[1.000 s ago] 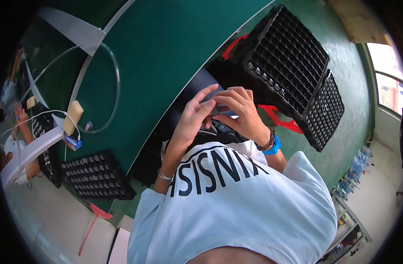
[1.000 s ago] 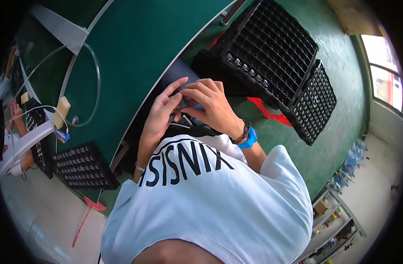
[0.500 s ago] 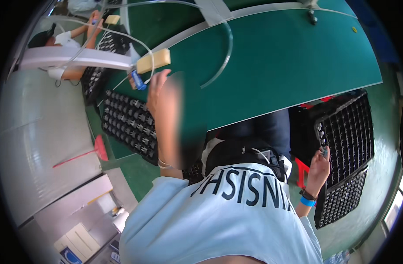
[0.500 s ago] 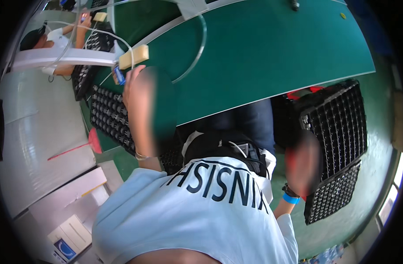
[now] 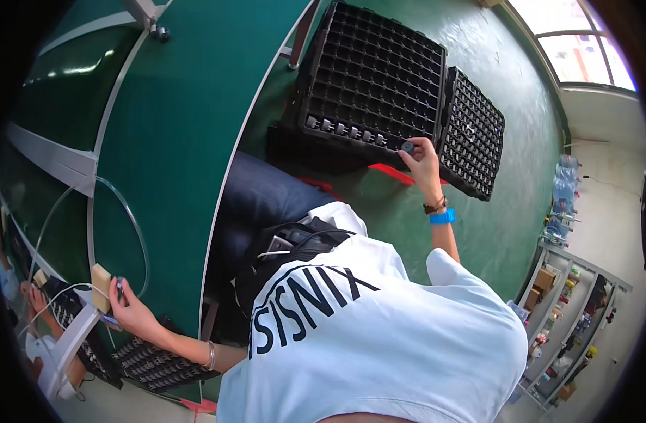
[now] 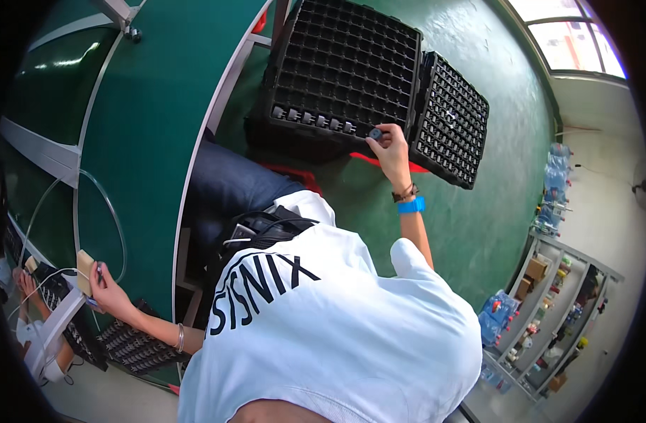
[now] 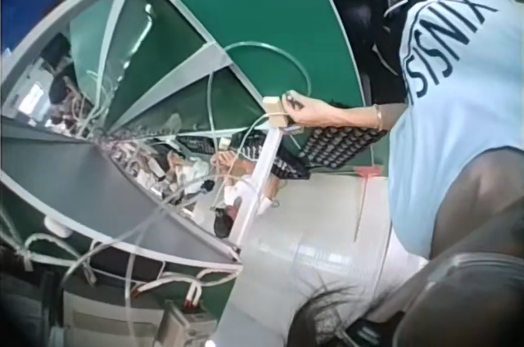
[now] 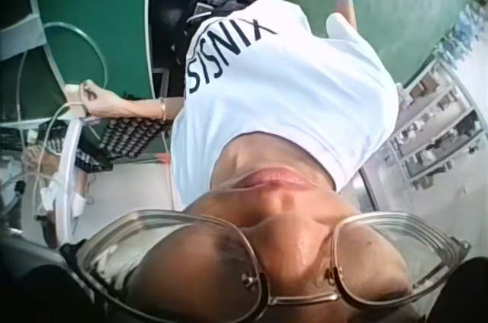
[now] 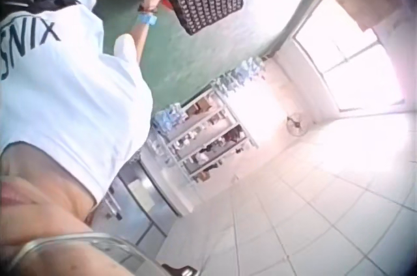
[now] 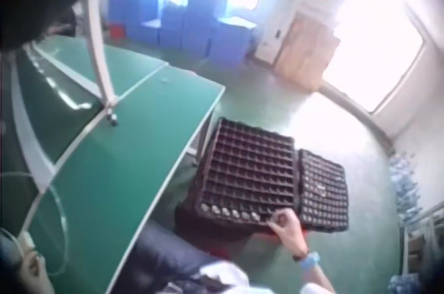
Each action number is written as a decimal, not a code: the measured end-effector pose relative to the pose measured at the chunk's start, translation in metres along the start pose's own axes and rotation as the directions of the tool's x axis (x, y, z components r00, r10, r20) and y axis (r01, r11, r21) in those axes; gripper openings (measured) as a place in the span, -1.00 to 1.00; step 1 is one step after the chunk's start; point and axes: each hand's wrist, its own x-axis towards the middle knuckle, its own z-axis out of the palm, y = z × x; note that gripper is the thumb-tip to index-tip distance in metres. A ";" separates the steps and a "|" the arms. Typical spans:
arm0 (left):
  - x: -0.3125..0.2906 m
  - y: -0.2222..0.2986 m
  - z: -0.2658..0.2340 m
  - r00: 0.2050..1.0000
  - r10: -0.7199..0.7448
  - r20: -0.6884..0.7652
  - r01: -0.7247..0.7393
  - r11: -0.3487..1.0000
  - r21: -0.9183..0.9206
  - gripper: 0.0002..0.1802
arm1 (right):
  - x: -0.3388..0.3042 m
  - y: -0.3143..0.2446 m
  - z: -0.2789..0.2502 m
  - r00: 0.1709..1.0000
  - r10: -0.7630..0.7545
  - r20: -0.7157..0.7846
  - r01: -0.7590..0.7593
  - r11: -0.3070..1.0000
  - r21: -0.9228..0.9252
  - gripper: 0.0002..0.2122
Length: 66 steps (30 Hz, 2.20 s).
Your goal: The worker picks up small electronic components, places them into a testing device, and then organizes them into black plastic trays.
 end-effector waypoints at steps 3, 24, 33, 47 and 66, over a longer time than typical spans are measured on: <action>-0.008 0.020 0.006 0.986 0.160 0.041 -0.145 0.957 -0.252 -0.74 | 0.011 -0.005 0.002 0.982 -0.170 0.080 0.176 0.981 -0.084 -0.70; -0.142 0.234 0.142 -0.033 0.667 0.745 0.611 0.603 -0.512 -0.65 | -0.067 -0.143 0.031 0.910 -0.375 0.174 0.318 0.904 0.288 -0.60; -0.135 0.217 0.140 0.063 0.626 0.777 0.649 0.565 -0.509 -0.60 | -0.041 -0.062 0.023 0.979 -0.205 -0.010 0.196 0.917 0.346 -0.70; -0.114 0.185 0.122 0.209 0.555 0.806 0.689 0.501 -0.523 -0.69 | -0.004 0.014 0.031 0.908 -0.146 -0.394 0.028 0.957 -0.289 -0.68; -0.128 0.186 0.127 0.080 0.616 0.783 0.888 0.313 -0.337 -0.52 | -0.023 -0.037 0.037 0.925 -0.051 -0.378 0.087 0.993 0.078 -0.92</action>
